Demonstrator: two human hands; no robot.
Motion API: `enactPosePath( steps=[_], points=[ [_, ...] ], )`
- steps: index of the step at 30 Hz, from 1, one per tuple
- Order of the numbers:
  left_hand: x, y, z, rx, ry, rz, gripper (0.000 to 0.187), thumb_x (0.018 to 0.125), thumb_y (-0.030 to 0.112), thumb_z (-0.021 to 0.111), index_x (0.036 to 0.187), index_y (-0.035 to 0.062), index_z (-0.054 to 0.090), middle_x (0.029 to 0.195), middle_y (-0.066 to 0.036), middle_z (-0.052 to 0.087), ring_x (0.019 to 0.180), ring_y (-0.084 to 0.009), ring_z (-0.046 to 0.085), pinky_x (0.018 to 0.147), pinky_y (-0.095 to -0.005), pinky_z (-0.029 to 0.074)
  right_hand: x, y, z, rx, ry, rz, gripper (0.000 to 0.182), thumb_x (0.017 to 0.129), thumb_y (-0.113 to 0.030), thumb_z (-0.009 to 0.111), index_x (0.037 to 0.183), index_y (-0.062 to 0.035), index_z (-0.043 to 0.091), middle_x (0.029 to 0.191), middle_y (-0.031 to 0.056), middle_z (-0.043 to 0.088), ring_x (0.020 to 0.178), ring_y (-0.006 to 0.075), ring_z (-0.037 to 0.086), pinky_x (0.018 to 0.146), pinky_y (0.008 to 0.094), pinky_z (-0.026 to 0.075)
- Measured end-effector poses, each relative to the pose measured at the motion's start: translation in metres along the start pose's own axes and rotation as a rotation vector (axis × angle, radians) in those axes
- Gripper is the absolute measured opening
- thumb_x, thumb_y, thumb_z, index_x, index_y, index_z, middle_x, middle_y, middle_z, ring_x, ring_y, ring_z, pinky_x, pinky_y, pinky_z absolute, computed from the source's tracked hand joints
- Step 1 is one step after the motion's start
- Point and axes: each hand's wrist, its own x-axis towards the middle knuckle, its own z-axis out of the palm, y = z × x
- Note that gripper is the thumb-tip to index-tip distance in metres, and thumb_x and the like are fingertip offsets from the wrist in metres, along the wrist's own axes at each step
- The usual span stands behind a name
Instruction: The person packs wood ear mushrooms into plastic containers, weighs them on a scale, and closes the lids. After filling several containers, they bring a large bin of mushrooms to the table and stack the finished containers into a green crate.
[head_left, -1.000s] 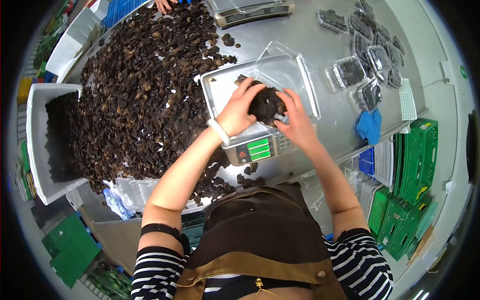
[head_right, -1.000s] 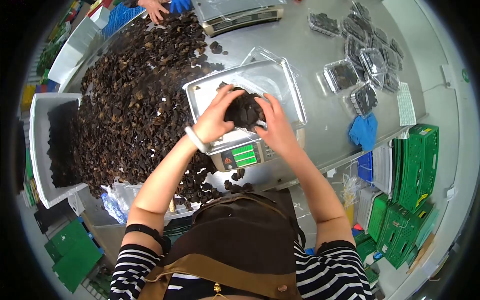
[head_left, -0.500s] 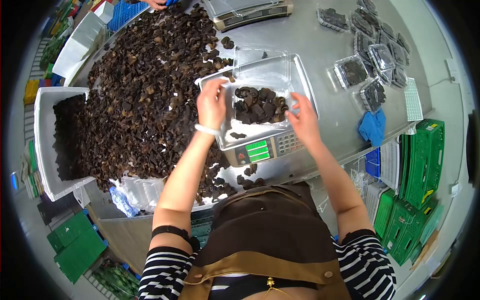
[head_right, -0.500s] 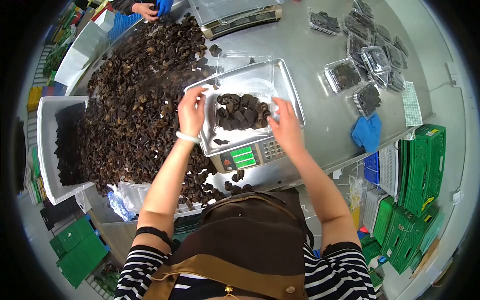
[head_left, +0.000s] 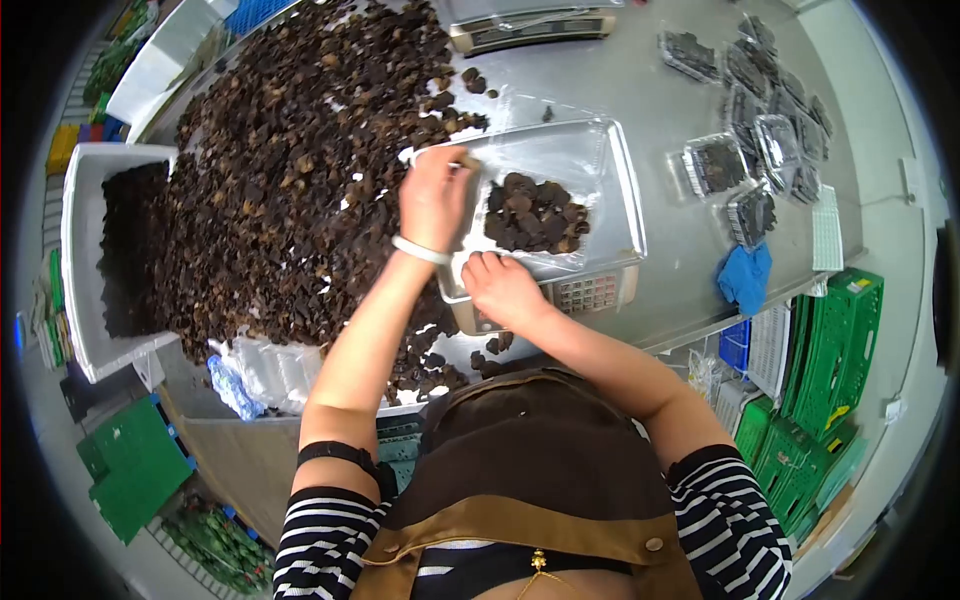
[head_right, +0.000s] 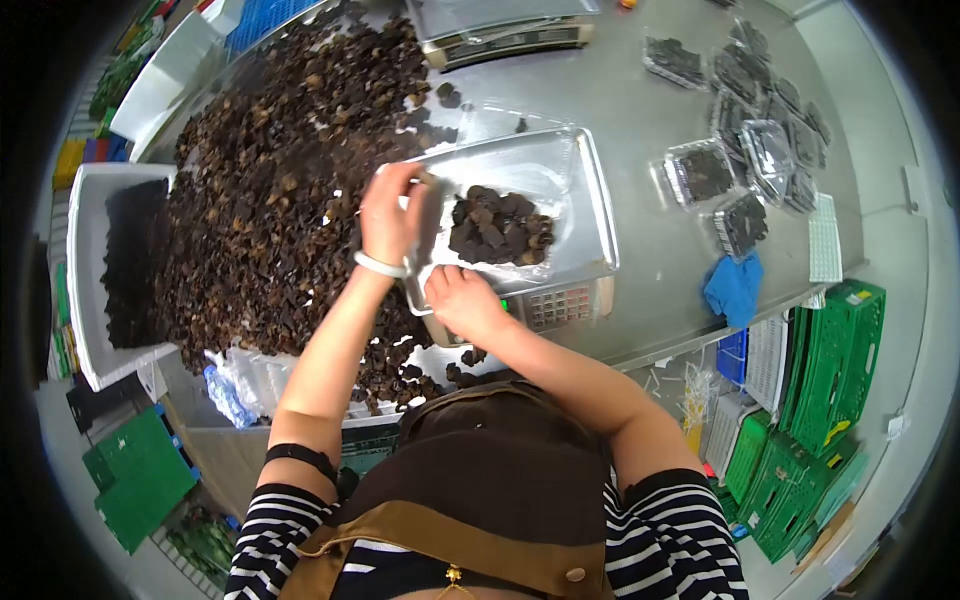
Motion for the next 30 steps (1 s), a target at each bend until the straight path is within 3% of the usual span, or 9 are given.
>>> enactPosePath(
  steps=[1,3,10,12,17,21,22,26,30],
  points=[
    [-0.008,0.014,0.000,-0.049,-0.105,-0.039,0.015,0.081,0.002,0.064,0.096,0.0029,0.063,0.095,-0.015,0.063,0.089,-0.0342,0.062,0.078,-0.0410,0.051,-0.001,0.002,0.001,0.069,0.025,-0.038,0.022,0.074,-0.018,0.061,0.092,-0.0053,0.064,0.094,0.0057,0.060,0.093,0.0206,0.058,0.074,0.0305,0.050],
    [-0.021,-0.002,0.014,0.167,-0.489,0.267,0.020,0.075,0.007,0.069,0.095,0.0032,0.066,0.098,-0.013,0.064,0.096,-0.0321,0.058,0.086,-0.0380,0.049,-0.006,0.012,-0.001,0.229,0.114,-0.115,0.023,0.072,-0.018,0.063,0.091,-0.0066,0.064,0.094,0.0043,0.060,0.095,0.0209,0.058,0.076,0.0325,0.051],
    [0.003,-0.048,-0.040,-0.199,-0.103,-0.158,0.019,0.084,0.008,0.070,0.102,0.0037,0.071,0.095,-0.012,0.069,0.089,-0.0332,0.064,0.087,-0.0395,0.051,-0.022,0.072,-0.060,0.276,0.339,0.084,0.036,0.075,-0.009,0.068,0.110,-0.0036,0.061,0.117,0.0090,0.059,0.094,0.0256,0.059,0.075,0.0360,0.053],
    [0.008,-0.106,-0.063,0.243,-0.027,-0.134,0.025,0.082,0.009,0.072,0.106,0.0055,0.070,0.104,-0.012,0.069,0.099,-0.0332,0.063,0.091,-0.0397,0.050,-0.014,0.084,-0.062,0.313,0.203,0.232,0.035,0.079,-0.009,0.069,0.113,-0.0035,0.061,0.122,0.0092,0.059,0.096,0.0283,0.059,0.078,0.0381,0.053],
    [-0.004,-0.170,-0.083,0.448,-0.365,-0.328,0.039,0.078,0.011,0.075,0.116,0.0092,0.067,0.119,-0.012,0.064,0.112,-0.0349,0.057,0.099,-0.0422,0.046,-0.015,0.087,-0.068,0.347,0.237,0.232,0.034,0.080,-0.009,0.071,0.112,-0.0038,0.062,0.122,0.0090,0.060,0.094,0.0303,0.060,0.080,0.0396,0.052],
    [-0.024,-0.203,-0.068,0.436,-0.068,-0.209,0.022,0.077,0.007,0.075,0.098,0.0054,0.073,0.093,-0.012,0.073,0.088,-0.0324,0.069,0.082,-0.0407,0.054,-0.031,0.091,-0.078,0.386,0.228,0.171,0.029,0.078,-0.003,0.070,0.107,-0.0033,0.064,0.117,0.0099,0.063,0.088,0.0307,0.061,0.075,0.0402,0.053],
    [-0.025,-0.206,-0.068,0.328,0.006,-0.370,0.019,0.080,0.005,0.074,0.099,0.0030,0.072,0.088,-0.013,0.073,0.078,-0.0243,0.071,0.073,-0.0338,0.056,-0.039,0.091,-0.081,0.391,0.195,0.164,0.028,0.077,-0.002,0.069,0.105,-0.0031,0.064,0.117,0.0101,0.063,0.087,0.0307,0.061,0.074,0.0402,0.053],
    [-0.007,-0.120,-0.074,-0.056,0.068,-0.514,0.017,0.085,0.003,0.072,0.102,-0.0003,0.070,0.086,-0.011,0.073,0.071,-0.0125,0.066,0.066,-0.0252,0.053,-0.067,0.099,-0.082,0.438,0.263,0.253,0.024,0.077,0.002,0.067,0.100,-0.0014,0.065,0.113,0.0118,0.065,0.084,0.0314,0.062,0.072,0.0396,0.053],
    [-0.003,-0.008,-0.043,-0.013,-0.024,0.103,0.016,0.080,-0.002,0.070,0.095,0.0034,0.069,0.091,-0.011,0.069,0.085,-0.0273,0.068,0.073,-0.0336,0.054,-0.076,0.096,-0.079,0.452,0.288,0.277,0.021,0.079,0.002,0.064,0.100,-0.0014,0.064,0.113,0.0109,0.065,0.086,0.0313,0.062,0.074,0.0400,0.053]
  ],
)
